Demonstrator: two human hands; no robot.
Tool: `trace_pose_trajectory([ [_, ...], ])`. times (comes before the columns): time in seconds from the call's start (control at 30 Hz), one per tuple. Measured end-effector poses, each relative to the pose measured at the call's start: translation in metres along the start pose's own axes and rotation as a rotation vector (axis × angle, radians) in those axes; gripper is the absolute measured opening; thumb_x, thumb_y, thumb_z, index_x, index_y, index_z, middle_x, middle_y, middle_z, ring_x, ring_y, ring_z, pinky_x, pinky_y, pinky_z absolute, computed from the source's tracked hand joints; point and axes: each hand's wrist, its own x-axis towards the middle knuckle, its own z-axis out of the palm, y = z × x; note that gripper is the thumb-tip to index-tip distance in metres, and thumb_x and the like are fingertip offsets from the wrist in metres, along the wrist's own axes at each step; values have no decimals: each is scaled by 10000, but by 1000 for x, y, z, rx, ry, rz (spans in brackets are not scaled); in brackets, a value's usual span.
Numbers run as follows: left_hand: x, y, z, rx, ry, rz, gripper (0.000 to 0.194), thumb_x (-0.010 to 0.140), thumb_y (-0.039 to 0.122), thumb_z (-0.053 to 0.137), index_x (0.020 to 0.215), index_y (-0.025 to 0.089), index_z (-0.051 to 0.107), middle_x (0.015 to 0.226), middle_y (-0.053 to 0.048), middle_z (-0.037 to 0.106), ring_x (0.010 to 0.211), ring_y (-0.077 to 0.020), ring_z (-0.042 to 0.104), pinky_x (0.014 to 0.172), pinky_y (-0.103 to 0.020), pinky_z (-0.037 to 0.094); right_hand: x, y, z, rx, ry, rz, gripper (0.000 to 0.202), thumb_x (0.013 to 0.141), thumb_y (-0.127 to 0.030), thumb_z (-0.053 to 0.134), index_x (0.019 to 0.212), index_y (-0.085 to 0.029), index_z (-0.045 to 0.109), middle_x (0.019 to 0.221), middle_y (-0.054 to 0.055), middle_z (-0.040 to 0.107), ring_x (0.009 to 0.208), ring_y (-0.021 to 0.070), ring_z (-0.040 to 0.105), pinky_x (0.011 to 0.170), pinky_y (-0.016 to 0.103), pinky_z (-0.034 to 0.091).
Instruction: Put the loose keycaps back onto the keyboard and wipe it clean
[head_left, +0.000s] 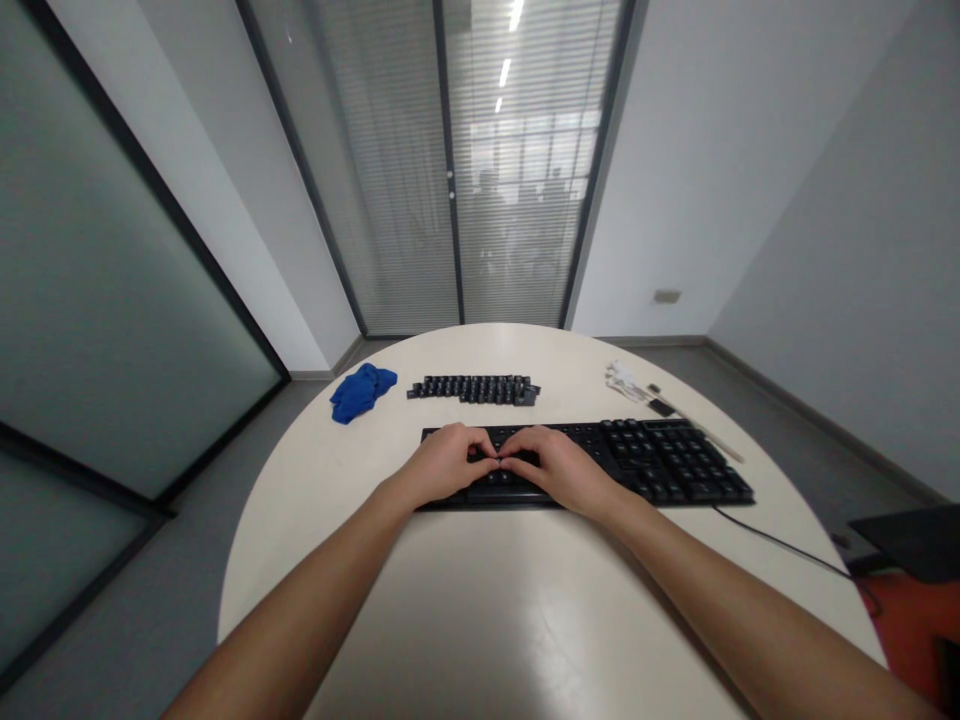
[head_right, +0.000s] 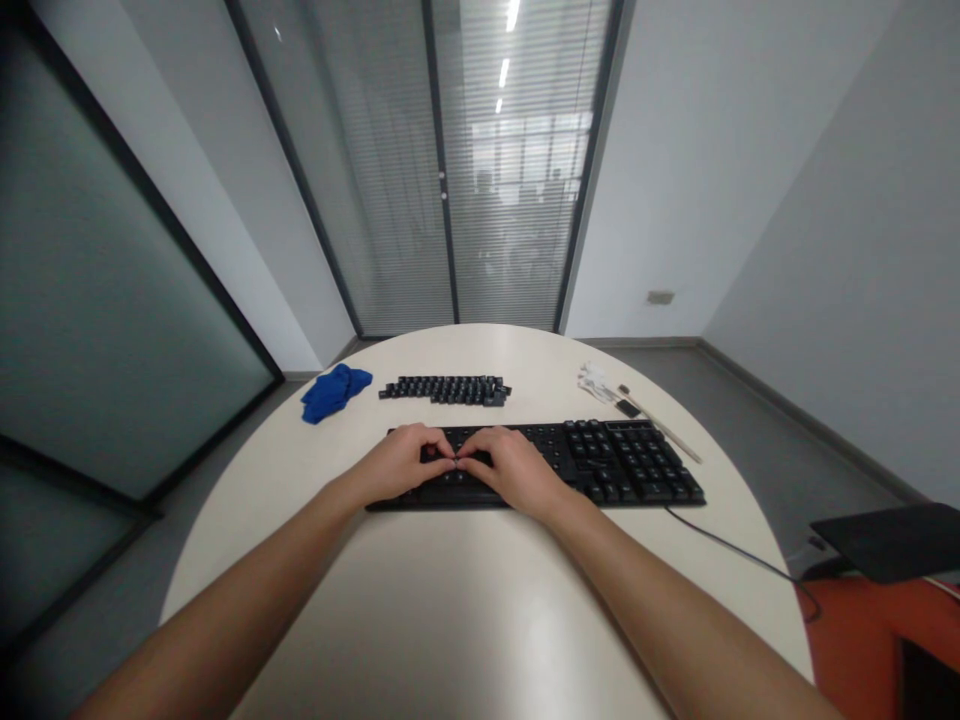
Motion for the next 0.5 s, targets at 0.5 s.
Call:
trace_pose_trajectory([
  [0.5, -1, 1, -3, 31, -31, 44, 100, 851, 235, 656, 867, 233, 755, 879, 5, 755, 812, -181, 663, 739, -276, 481, -3, -4, -17, -112, -130, -100, 192, 957, -238, 602, 1078, -223, 750, 1059, 43, 764, 981, 213, 695, 899, 324, 505],
])
